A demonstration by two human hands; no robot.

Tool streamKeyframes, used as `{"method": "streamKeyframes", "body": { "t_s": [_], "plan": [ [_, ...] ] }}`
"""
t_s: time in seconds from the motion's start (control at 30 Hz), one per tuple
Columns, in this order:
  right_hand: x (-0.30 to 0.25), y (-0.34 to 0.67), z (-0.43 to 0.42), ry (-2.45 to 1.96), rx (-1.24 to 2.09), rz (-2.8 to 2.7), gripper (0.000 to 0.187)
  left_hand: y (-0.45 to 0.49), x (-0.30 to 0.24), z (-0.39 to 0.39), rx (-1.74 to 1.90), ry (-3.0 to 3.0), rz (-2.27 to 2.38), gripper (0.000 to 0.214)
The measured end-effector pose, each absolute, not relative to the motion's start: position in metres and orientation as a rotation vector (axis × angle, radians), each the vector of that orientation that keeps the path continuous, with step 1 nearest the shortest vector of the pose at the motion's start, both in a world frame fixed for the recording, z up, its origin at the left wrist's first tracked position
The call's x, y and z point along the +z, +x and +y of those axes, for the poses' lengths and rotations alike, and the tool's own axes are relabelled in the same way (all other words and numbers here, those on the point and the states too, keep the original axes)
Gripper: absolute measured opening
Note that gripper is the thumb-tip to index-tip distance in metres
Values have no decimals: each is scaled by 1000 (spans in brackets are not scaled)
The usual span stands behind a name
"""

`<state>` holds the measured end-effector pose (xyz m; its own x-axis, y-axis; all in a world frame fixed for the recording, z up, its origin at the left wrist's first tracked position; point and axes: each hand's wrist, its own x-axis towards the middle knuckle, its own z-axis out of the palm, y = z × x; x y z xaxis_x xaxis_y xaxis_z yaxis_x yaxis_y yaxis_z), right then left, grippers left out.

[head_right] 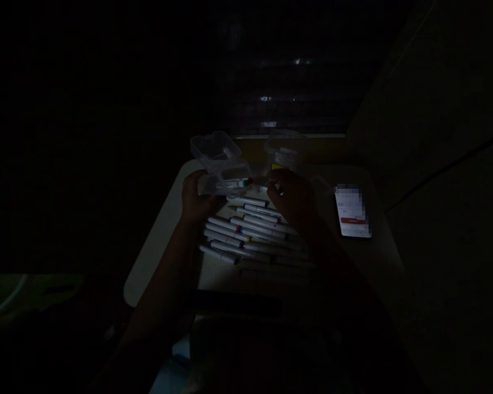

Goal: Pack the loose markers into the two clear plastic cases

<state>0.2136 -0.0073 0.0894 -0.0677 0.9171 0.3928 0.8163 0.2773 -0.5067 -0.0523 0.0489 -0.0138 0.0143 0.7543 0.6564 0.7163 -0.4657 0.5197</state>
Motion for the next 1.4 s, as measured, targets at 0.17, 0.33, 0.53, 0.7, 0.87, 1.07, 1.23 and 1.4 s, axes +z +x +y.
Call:
{"method": "streamKeyframes", "body": {
  "t_s": [0.17, 0.33, 0.53, 0.7, 0.87, 1.07, 1.23, 1.4],
  "plan": [
    [87, 227, -6, -1695, 246, -2116, 29, -53, -14, 50, 1470, 2205, 1646, 61],
    [70, 240, -3, -1849, 369, -2429, 41, -54, -15, 51, 1455, 2201, 1651, 63],
    [59, 237, 5, -1938, 375, -2483, 37, -53, -15, 50, 1477, 2191, 1630, 63],
    [59, 236, 8, -1959, 382, -2469, 38, -50, -13, 48, 1471, 2172, 1667, 63],
    [53, 233, 9, -1997, 433, -2462, 26, -51, -14, 48, 1492, 2192, 1654, 66],
    [58, 235, 11, -1974, 401, -2438, 28, -53, -15, 51, 1507, 2207, 1619, 68],
    [59, 233, 11, -1864, 623, -2455, 32, -54, -16, 51, 1482, 2198, 1649, 69],
    [54, 227, 9, -1830, 673, -2500, 27, -54, -18, 52, 1520, 2226, 1605, 68]
  ]
}}
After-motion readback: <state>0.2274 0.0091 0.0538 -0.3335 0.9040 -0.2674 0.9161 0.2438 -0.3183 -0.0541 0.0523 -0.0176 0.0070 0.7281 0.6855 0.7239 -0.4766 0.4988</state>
